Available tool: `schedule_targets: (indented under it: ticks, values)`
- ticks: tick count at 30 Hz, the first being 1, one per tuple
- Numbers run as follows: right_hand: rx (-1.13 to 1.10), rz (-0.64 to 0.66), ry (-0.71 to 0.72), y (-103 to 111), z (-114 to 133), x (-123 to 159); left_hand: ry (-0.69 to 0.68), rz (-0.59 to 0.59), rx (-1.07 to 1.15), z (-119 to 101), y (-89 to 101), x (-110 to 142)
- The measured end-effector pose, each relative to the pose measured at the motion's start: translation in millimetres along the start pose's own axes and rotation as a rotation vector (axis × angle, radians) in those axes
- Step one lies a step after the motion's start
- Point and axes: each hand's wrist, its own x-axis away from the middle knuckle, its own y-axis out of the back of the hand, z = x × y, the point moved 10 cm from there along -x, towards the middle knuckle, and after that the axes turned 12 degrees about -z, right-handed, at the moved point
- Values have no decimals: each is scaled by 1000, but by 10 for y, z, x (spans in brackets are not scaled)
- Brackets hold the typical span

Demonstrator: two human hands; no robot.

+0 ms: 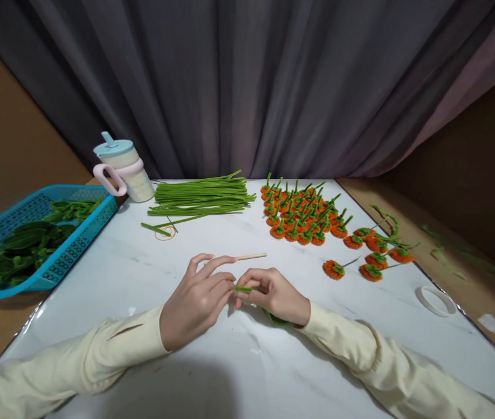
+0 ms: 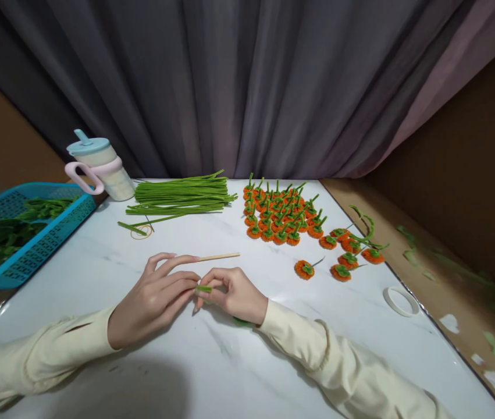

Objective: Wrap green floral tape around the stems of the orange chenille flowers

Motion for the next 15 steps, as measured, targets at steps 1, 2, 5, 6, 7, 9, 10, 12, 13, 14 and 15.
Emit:
schedule_targets:
  ticks: [1, 2, 5, 6, 7, 9, 10, 12, 13, 14, 15]
  values:
    - [106, -3, 63, 4, 47, 7, 70, 46, 56, 62, -31, -1]
    - [228, -7, 144, 6, 107, 18, 143, 93, 105, 128, -70, 5]
    - [579, -2, 448, -47, 312, 95, 341, 214, 213, 324, -191, 49]
    - [661, 19, 547, -91, 361, 135, 402, 254, 256, 382, -238, 72]
    - [721, 47, 633, -139, 395, 176, 461, 299, 309, 432, -292, 102]
    - [794, 98, 764, -221, 430, 248, 557, 390, 423, 500, -394, 164]
    - [821, 110, 808, -246, 439, 272, 587, 424, 472, 520, -428, 184]
    - [865, 92, 876, -264, 468, 298, 617, 458, 552, 541, -457, 197]
    - [887, 75, 915, -270, 489, 313, 633, 466, 591, 550, -461, 198]
    - [912, 64, 967, -284, 515, 339, 663, 478, 636, 561, -471, 206]
    - [940, 59, 1039, -311, 543, 381, 709, 504, 690, 568, -494, 229]
